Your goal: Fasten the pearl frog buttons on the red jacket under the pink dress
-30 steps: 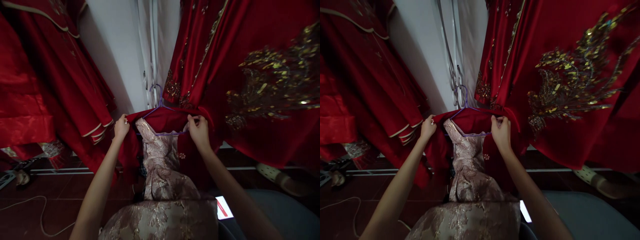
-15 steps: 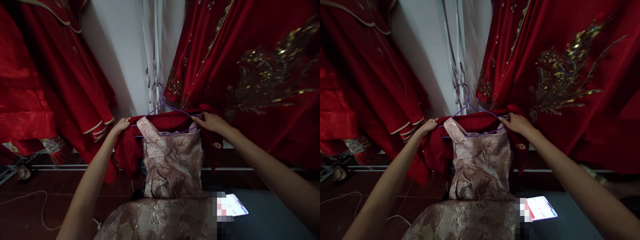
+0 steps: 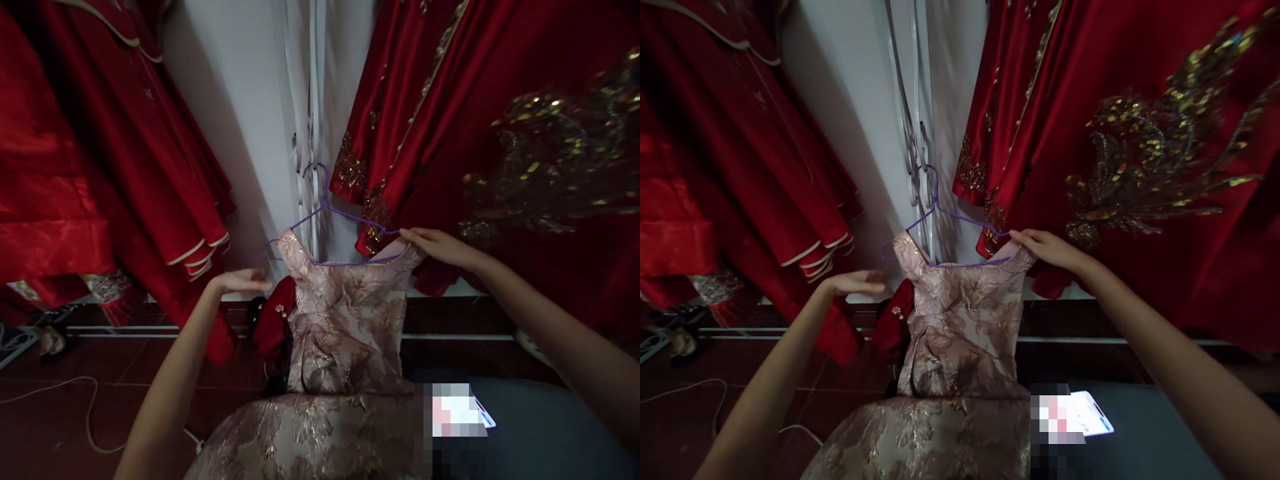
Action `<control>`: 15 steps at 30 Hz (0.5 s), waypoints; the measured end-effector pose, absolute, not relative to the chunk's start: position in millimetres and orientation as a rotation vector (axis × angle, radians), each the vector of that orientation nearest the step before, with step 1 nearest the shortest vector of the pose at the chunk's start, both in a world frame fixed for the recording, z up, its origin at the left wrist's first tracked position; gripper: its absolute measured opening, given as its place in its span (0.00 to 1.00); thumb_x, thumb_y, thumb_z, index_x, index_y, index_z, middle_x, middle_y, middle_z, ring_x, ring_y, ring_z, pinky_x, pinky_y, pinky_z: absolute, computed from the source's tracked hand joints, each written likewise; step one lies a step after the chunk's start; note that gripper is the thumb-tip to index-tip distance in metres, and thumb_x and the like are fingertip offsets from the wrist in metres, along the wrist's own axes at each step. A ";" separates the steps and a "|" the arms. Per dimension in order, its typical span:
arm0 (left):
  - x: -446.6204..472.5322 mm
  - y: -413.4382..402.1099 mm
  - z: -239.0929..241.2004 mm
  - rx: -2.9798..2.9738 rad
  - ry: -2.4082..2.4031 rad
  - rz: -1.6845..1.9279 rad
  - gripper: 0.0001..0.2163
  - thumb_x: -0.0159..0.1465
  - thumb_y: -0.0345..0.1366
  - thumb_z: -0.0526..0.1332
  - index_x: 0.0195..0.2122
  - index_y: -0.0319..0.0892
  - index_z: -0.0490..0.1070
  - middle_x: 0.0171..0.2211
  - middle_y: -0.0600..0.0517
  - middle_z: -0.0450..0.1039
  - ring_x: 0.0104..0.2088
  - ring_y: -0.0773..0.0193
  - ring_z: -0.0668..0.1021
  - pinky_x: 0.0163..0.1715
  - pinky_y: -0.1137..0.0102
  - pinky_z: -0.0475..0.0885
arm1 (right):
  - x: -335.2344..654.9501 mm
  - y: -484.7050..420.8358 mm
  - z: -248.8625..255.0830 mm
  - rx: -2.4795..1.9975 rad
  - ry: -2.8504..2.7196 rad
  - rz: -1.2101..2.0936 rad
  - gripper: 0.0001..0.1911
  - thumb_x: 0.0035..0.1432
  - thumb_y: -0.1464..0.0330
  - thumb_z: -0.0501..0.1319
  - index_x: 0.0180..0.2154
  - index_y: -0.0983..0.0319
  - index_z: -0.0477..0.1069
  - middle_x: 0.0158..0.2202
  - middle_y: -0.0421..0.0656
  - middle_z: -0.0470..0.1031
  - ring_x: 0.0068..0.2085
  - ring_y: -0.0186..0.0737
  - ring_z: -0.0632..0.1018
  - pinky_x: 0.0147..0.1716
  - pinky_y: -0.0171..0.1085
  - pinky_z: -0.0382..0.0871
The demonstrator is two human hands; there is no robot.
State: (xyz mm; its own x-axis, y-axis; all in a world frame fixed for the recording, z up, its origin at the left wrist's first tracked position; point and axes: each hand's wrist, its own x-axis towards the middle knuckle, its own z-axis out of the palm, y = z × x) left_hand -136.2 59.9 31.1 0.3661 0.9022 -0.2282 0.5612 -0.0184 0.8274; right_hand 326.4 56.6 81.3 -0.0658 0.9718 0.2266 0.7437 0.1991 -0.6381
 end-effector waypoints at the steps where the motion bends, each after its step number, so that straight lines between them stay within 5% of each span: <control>1: -127.7 67.9 37.4 1.800 1.363 0.702 0.29 0.50 0.48 0.64 0.52 0.42 0.64 0.53 0.43 0.65 0.52 0.55 0.69 0.49 0.65 0.65 | 325.8 60.1 75.7 -1.564 -1.819 0.522 0.28 0.52 0.44 0.48 0.30 0.62 0.66 0.29 0.43 0.68 0.32 0.36 0.67 0.33 0.34 0.60; 4: -95.8 96.6 54.1 2.123 1.413 1.144 0.26 0.60 0.50 0.52 0.56 0.43 0.58 0.59 0.46 0.57 0.57 0.58 0.62 0.54 0.65 0.58 | 324.0 68.9 61.0 -1.473 -1.668 0.514 0.25 0.56 0.45 0.44 0.30 0.61 0.61 0.29 0.42 0.64 0.32 0.36 0.65 0.36 0.35 0.59; 7: -74.0 115.0 63.1 2.328 1.344 1.002 0.22 0.61 0.51 0.48 0.44 0.41 0.70 0.40 0.49 0.73 0.43 0.60 0.73 0.44 0.70 0.65 | 322.5 72.3 48.9 -1.433 -1.569 0.398 0.22 0.57 0.48 0.43 0.29 0.59 0.57 0.28 0.40 0.59 0.31 0.36 0.62 0.34 0.36 0.58; 9: -72.6 116.6 62.6 2.374 1.296 0.942 0.23 0.61 0.53 0.47 0.34 0.39 0.73 0.27 0.53 0.72 0.31 0.64 0.73 0.34 0.73 0.66 | 322.2 72.5 42.2 -1.433 -1.506 0.334 0.20 0.58 0.49 0.43 0.29 0.58 0.55 0.27 0.39 0.57 0.29 0.36 0.62 0.34 0.37 0.58; 15: -101.4 99.0 33.1 2.136 1.337 1.204 0.24 0.60 0.53 0.48 0.30 0.37 0.73 0.23 0.54 0.69 0.26 0.67 0.70 0.26 0.76 0.63 | 324.8 69.5 24.8 -1.544 -1.279 0.168 0.18 0.60 0.51 0.39 0.31 0.58 0.53 0.28 0.42 0.62 0.31 0.39 0.65 0.34 0.38 0.58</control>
State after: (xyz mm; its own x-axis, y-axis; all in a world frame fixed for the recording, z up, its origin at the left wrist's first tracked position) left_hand -101.4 99.0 33.1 0.1949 0.8575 0.4761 0.5633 -0.4952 0.6614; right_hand 324.8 69.5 24.8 0.4131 0.7716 0.4836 0.6206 0.1501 -0.7696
